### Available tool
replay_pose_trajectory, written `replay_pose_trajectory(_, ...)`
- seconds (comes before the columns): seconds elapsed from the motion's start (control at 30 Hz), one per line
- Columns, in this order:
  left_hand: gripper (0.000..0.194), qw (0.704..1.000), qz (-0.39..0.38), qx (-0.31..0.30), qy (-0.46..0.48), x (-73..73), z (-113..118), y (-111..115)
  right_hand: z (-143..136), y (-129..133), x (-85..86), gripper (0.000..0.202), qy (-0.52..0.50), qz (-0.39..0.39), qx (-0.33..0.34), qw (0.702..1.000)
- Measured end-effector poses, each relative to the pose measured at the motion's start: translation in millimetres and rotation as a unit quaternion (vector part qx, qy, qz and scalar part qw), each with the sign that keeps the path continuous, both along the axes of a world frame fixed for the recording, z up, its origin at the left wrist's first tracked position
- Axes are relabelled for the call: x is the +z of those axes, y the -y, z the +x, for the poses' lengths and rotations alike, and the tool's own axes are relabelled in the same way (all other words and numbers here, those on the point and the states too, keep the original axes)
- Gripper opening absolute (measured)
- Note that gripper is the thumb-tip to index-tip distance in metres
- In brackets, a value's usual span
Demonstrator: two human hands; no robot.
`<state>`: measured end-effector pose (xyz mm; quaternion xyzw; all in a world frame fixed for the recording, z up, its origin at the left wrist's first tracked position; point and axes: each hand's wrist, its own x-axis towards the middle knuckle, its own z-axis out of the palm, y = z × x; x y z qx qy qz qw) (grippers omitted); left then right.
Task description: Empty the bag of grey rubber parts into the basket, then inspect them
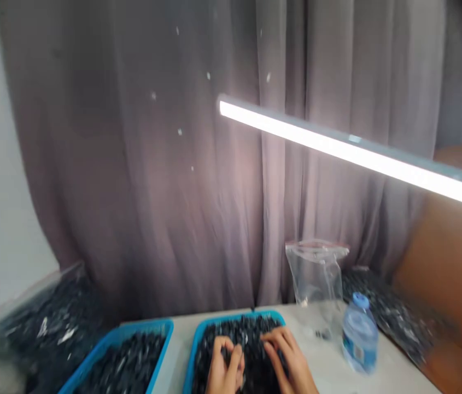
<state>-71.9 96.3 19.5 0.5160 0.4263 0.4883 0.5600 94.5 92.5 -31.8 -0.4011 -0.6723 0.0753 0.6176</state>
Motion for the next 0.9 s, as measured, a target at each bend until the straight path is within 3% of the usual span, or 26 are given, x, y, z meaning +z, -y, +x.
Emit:
replay_pose_trajectory(0.1, 0.047, 0.997, -0.065, -0.03, 0.039, -26.9, 13, 40, 9, 47, -8.9, 0.021, 0.017, -0.068, 0.049, 0.996)
replay_pose_trajectory(0.23, 0.04, 0.975, -0.189, -0.101, 0.053, -51.2, 15, 94, 18, 102, -23.0, 0.023, 0.041, -0.174, 0.097, 0.979)
replay_pose_trajectory(0.3, 0.04, 0.966, -0.224, -0.122, 0.044, -60.3, 10, 110, 23, 120, -33.1, 0.024, 0.053, -0.213, 0.115, 0.969)
replay_pose_trajectory(0.47, 0.039, 0.961, -0.231, -0.129, 0.081, -75.0, 10, 107, 40, 126, -49.8, 0.024, 0.064, -0.265, 0.12, 0.955)
replay_pose_trajectory(0.63, 0.04, 0.945, -0.263, -0.139, 0.138, -74.9, 12, 95, 48, 124, -52.6, 0.026, 0.054, -0.285, 0.133, 0.948)
replay_pose_trajectory(0.77, 0.047, 0.925, -0.282, -0.192, 0.165, -74.2, 6, 98, 52, 129, -54.1, 0.029, 0.061, -0.299, 0.141, 0.942)
replay_pose_trajectory(0.9, 0.044, 0.919, -0.277, -0.203, 0.192, -76.5, 3, 101, 57, 129, -57.4, 0.029, 0.06, -0.308, 0.123, 0.942)
